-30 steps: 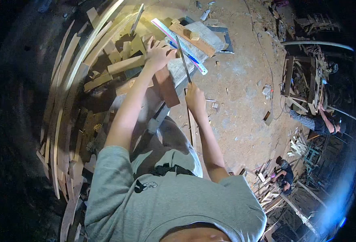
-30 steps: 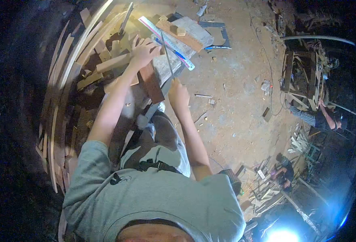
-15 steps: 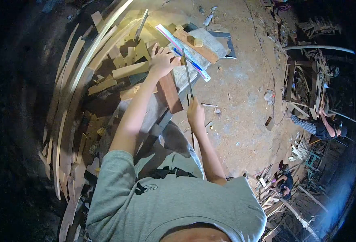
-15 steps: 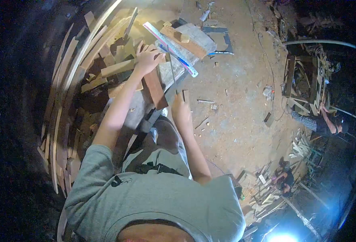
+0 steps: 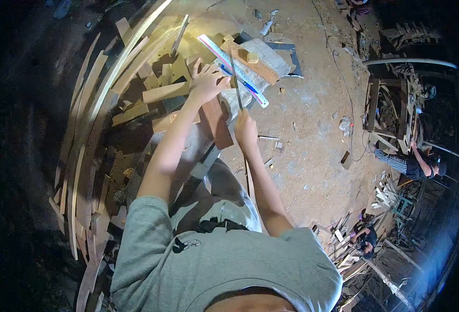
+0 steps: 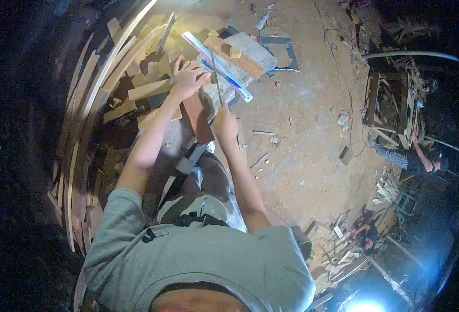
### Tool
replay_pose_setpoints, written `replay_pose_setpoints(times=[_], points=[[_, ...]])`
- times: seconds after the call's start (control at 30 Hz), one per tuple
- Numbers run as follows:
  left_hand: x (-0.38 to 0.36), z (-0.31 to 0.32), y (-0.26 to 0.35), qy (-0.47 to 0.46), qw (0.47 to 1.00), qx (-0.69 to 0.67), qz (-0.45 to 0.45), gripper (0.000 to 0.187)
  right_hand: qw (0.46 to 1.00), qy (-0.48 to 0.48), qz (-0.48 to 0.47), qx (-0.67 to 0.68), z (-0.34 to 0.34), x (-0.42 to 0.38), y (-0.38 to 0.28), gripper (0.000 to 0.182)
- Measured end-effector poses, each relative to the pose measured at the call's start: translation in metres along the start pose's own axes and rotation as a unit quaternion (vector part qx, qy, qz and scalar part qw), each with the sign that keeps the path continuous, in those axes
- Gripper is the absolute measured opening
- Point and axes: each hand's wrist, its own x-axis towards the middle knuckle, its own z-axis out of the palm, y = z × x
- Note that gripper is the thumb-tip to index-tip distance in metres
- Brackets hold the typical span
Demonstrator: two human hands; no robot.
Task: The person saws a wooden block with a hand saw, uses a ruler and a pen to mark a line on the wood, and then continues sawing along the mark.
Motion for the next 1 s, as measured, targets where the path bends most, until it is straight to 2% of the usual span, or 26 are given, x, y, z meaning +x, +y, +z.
replay_pose_setpoints(times=[0.07, 0.17, 0.27, 0.37, 0.47, 0.57, 0.6, 0.77, 0.83, 0.9, 1.0], points=[[-0.004, 0.002, 0.002, -0.009, 1.0, -0.008, -0.01, 0.034, 1.0, 0.023, 0.011, 0.001, 0.005, 0.023, -0.006, 0.023], [-0.002, 0.003, 0.0, 0.0, 1.0, -0.003, -0.01, 0.033, 1.0, -0.016, 0.021, 0.015, -0.001, -0.021, 0.017, 0.024], [-0.003, 0.002, 0.0, 0.026, 1.0, -0.012, -0.006, 0.032, 0.999, -0.009, 0.035, 0.023, -0.011, -0.046, 0.015, 0.023], [0.001, -0.001, 0.002, 0.008, 1.0, -0.014, 0.008, 0.032, 0.999, 0.01, 0.009, 0.029, -0.002, -0.001, 0.0, 0.023], [0.002, 0.003, 0.0, 0.01, 1.0, -0.006, -0.011, 0.03, 1.0, 0.013, 0.015, 0.018, 0.0, 0.008, -0.003, 0.022], [-0.002, 0.002, 0.001, 0.021, 1.0, -0.017, -0.003, 0.03, 0.998, -0.017, 0.052, 0.017, -0.008, -0.04, 0.015, 0.021], [-0.001, 0.002, 0.0, 0.024, 1.0, -0.01, 0.001, 0.029, 0.999, -0.018, 0.028, 0.01, -0.011, -0.046, 0.017, 0.021], [-0.005, 0.006, 0.0, 0.019, 0.999, 0.019, 0.018, 0.028, 1.0, 0.023, 0.005, 0.011, 0.004, 0.004, 0.0, 0.022], [-0.001, 0.005, 0.0, 0.009, 1.0, -0.011, -0.008, 0.028, 1.0, 0.03, -0.001, 0.007, 0.003, 0.005, -0.001, 0.022], [-0.001, 0.003, -0.001, 0.017, 1.0, 0.001, -0.007, 0.029, 0.999, -0.005, 0.042, 0.013, -0.001, -0.04, 0.018, 0.023], [-0.002, 0.008, -0.001, 0.016, 1.0, -0.005, 0.0, 0.03, 0.998, -0.016, 0.066, -0.001, -0.003, -0.042, 0.012, 0.026]])
